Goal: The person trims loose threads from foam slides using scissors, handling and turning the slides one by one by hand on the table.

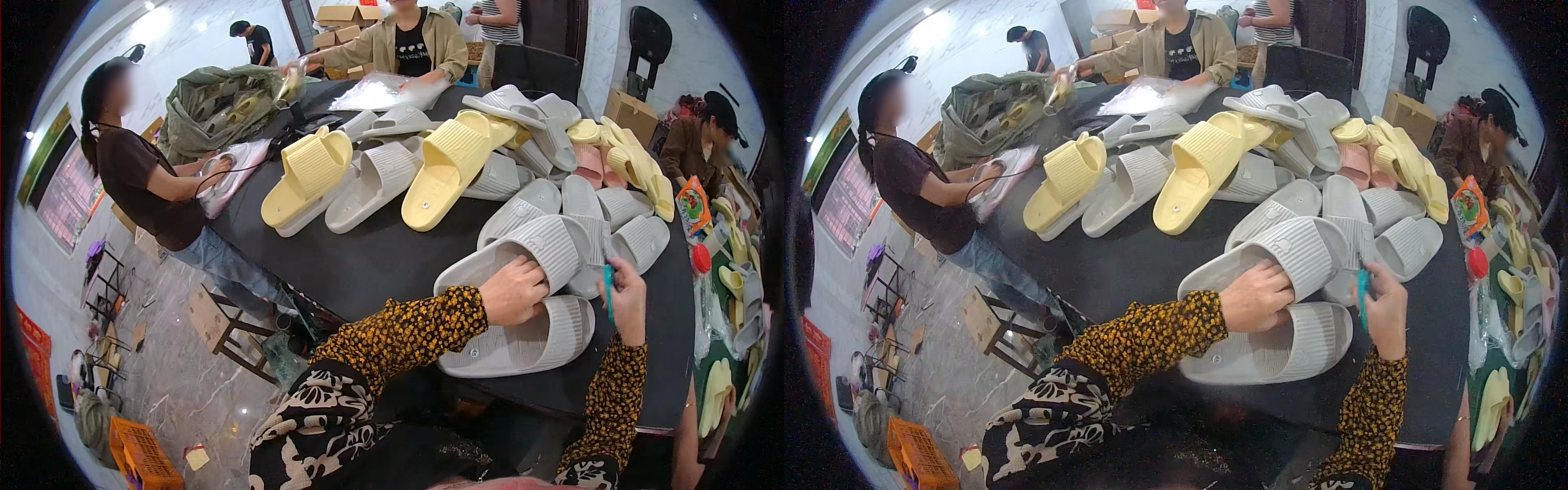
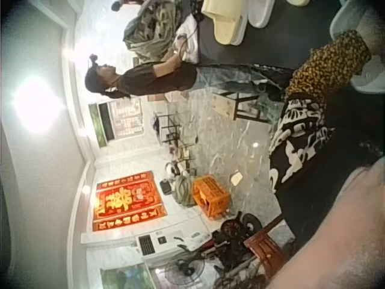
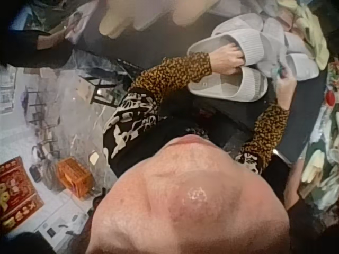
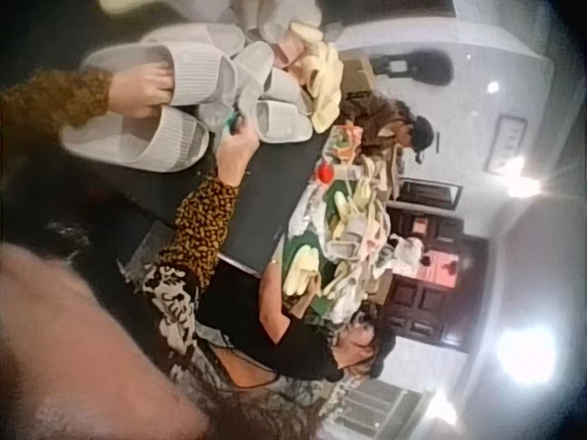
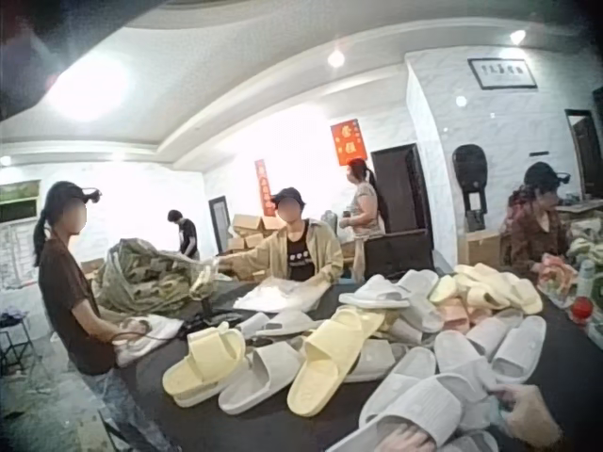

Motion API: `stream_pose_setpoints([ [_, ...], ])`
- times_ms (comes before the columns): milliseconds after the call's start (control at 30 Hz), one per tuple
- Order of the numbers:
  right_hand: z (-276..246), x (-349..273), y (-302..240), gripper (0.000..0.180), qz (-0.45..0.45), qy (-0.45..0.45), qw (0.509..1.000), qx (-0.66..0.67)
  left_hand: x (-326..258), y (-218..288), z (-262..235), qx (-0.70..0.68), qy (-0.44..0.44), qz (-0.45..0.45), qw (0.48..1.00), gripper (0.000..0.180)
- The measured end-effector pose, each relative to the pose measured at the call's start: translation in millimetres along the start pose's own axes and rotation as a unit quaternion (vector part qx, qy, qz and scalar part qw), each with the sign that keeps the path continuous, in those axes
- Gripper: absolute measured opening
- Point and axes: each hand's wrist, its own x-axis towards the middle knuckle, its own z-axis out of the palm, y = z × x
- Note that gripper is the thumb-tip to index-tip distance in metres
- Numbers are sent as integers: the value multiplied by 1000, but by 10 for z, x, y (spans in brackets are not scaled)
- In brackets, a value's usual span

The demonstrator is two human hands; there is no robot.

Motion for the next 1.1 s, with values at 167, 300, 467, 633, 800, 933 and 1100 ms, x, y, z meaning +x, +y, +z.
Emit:
stream_pose_setpoints([
  [167,-41,-23,-244,41,19,63,951,302,-53,-48,34,-14,6,0,1000,30],
  [300,-117,-37,-140,38,17,110,966,233,-23,-42,45,-14,-4,-4,1000,29],
  [467,-223,-164,42,38,-47,48,970,-235,-5,-28,35,-22,-6,-8,1000,31],
  [633,-235,-512,-34,40,4,-3,971,-240,-51,-26,12,-5,-1,-7,1000,27],
  [800,-171,-762,-35,38,5,-7,940,-342,-29,-35,29,-12,-15,-10,1000,27],
  [933,-189,-783,-240,34,-73,1,916,-396,-26,-37,17,-20,-27,-16,999,27],
  [1100,-150,-797,-1469,23,-355,53,921,-154,-58,-53,2,-17,-21,-14,1000,28],
])
